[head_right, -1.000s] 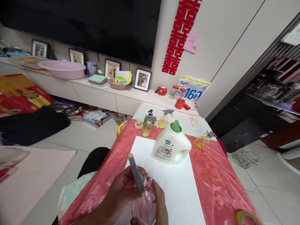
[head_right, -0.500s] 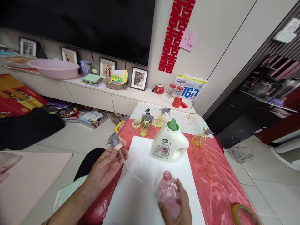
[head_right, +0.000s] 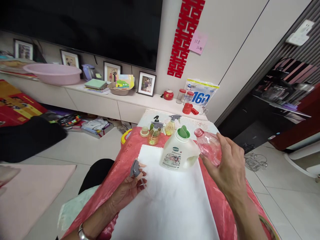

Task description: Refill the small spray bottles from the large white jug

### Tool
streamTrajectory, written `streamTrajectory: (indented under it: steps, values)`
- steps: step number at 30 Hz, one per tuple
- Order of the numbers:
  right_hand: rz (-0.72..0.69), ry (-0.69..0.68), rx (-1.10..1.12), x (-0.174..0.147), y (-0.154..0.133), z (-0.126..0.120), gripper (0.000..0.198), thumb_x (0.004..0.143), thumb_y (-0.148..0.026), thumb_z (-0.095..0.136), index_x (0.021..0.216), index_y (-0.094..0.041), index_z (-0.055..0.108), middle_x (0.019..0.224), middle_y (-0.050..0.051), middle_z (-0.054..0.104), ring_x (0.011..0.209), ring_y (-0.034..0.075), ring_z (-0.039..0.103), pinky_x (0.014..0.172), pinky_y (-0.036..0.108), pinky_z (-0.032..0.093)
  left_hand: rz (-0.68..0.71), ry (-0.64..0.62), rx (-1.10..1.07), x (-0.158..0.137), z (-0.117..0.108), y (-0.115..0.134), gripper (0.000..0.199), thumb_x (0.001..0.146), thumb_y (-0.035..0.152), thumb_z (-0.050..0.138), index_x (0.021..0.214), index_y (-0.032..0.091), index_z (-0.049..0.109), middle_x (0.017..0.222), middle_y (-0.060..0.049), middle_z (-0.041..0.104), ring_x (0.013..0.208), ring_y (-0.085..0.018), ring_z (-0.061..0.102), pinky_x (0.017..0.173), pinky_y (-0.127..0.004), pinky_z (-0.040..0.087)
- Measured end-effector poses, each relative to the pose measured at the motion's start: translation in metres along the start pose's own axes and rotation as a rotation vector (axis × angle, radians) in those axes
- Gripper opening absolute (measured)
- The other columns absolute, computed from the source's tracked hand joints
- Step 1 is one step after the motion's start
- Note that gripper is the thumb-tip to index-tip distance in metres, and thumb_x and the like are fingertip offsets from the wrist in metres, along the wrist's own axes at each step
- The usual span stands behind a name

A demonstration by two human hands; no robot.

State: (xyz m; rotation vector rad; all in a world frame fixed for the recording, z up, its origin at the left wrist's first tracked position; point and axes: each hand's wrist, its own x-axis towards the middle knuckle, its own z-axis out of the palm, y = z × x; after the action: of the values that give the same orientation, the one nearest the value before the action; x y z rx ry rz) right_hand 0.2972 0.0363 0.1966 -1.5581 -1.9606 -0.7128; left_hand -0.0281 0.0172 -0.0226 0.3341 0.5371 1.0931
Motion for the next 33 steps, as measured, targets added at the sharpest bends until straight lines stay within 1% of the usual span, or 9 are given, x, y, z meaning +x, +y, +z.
streamTrajectory:
  steps: [2, 5, 8, 11, 17, 21, 28, 33]
  values:
    - [-0.064, -0.019, -0.082, 0.014, 0.003, 0.001, 0.066, 0.099, -0.058, 0.045, 0.148, -0.015, 0.046, 0.134, 0.014, 0.051, 0.116, 0.036, 0.051, 0.093, 0.05, 0.048, -0.011, -0.003, -0.006, 0.0, 0.0, 0.001, 0.043, 0.067, 0.029, 0.095, 0.105, 0.025, 0.074, 0.104, -0.002, 0.072, 0.088, -0.018, 0.071, 0.083, -0.033, 0.054]
    - [-0.133, -0.059, -0.217, 0.028, 0.005, 0.0, 0.064, 0.099, -0.058, 0.039, 0.148, -0.016, 0.047, 0.134, 0.013, 0.051, 0.111, 0.036, 0.051, 0.077, 0.044, 0.048, -0.017, -0.011, -0.017, 0.0, 0.001, 0.001, 0.044, 0.065, 0.03, 0.096, 0.103, 0.025, 0.074, 0.101, -0.002, 0.072, 0.087, -0.017, 0.071, 0.085, -0.032, 0.054]
    - [-0.214, -0.082, -0.312, 0.038, 0.006, -0.003, 0.062, 0.101, -0.057, 0.035, 0.145, -0.016, 0.049, 0.134, 0.012, 0.051, 0.109, 0.035, 0.051, 0.072, 0.04, 0.045, -0.015, -0.016, -0.035, 0.0, 0.002, 0.0, 0.045, 0.063, 0.031, 0.097, 0.102, 0.025, 0.075, 0.101, -0.001, 0.073, 0.087, -0.017, 0.071, 0.088, -0.033, 0.054]
    - [-0.284, -0.093, -0.348, 0.046, 0.005, -0.006, 0.058, 0.103, -0.054, 0.033, 0.144, -0.016, 0.05, 0.134, 0.011, 0.051, 0.111, 0.033, 0.051, 0.073, 0.04, 0.043, -0.015, -0.015, -0.034, 0.001, 0.001, -0.001, 0.042, 0.065, 0.03, 0.096, 0.102, 0.025, 0.075, 0.1, -0.001, 0.073, 0.087, -0.016, 0.071, 0.088, -0.032, 0.054]
    - [-0.358, -0.145, -0.388, 0.057, 0.006, -0.011, 0.053, 0.101, -0.047, 0.036, 0.145, -0.019, 0.048, 0.135, 0.01, 0.051, 0.115, 0.031, 0.049, 0.076, 0.04, 0.043, -0.015, -0.042, -0.052, 0.002, -0.002, -0.002, 0.043, 0.067, 0.027, 0.095, 0.104, 0.024, 0.075, 0.101, -0.003, 0.075, 0.088, -0.018, 0.073, 0.088, -0.033, 0.055]
    - [-0.416, -0.17, -0.417, 0.066, 0.01, -0.014, 0.051, 0.1, -0.042, 0.04, 0.145, -0.021, 0.046, 0.137, 0.01, 0.049, 0.118, 0.032, 0.048, 0.078, 0.039, 0.042, -0.02, -0.04, -0.043, 0.002, 0.0, -0.001, 0.04, 0.068, 0.028, 0.094, 0.103, 0.023, 0.075, 0.1, -0.003, 0.075, 0.087, -0.019, 0.074, 0.086, -0.033, 0.055]
    - [-0.517, -0.19, -0.438, 0.08, 0.01, -0.018, 0.053, 0.094, -0.034, 0.044, 0.146, -0.021, 0.044, 0.14, 0.01, 0.046, 0.122, 0.03, 0.045, 0.083, 0.04, 0.039, -0.028, -0.046, -0.043, 0.001, 0.003, 0.0, 0.037, 0.07, 0.027, 0.093, 0.102, 0.023, 0.075, 0.1, -0.003, 0.074, 0.087, -0.019, 0.073, 0.085, -0.033, 0.053]
    - [-0.535, -0.227, -0.461, 0.086, 0.011, -0.019, 0.056, 0.091, -0.031, 0.046, 0.147, -0.022, 0.045, 0.142, 0.01, 0.044, 0.123, 0.031, 0.044, 0.085, 0.042, 0.038, -0.041, -0.052, -0.041, 0.001, 0.001, 0.0, 0.039, 0.068, 0.028, 0.094, 0.103, 0.023, 0.075, 0.101, -0.003, 0.074, 0.088, -0.019, 0.073, 0.087, -0.033, 0.053]
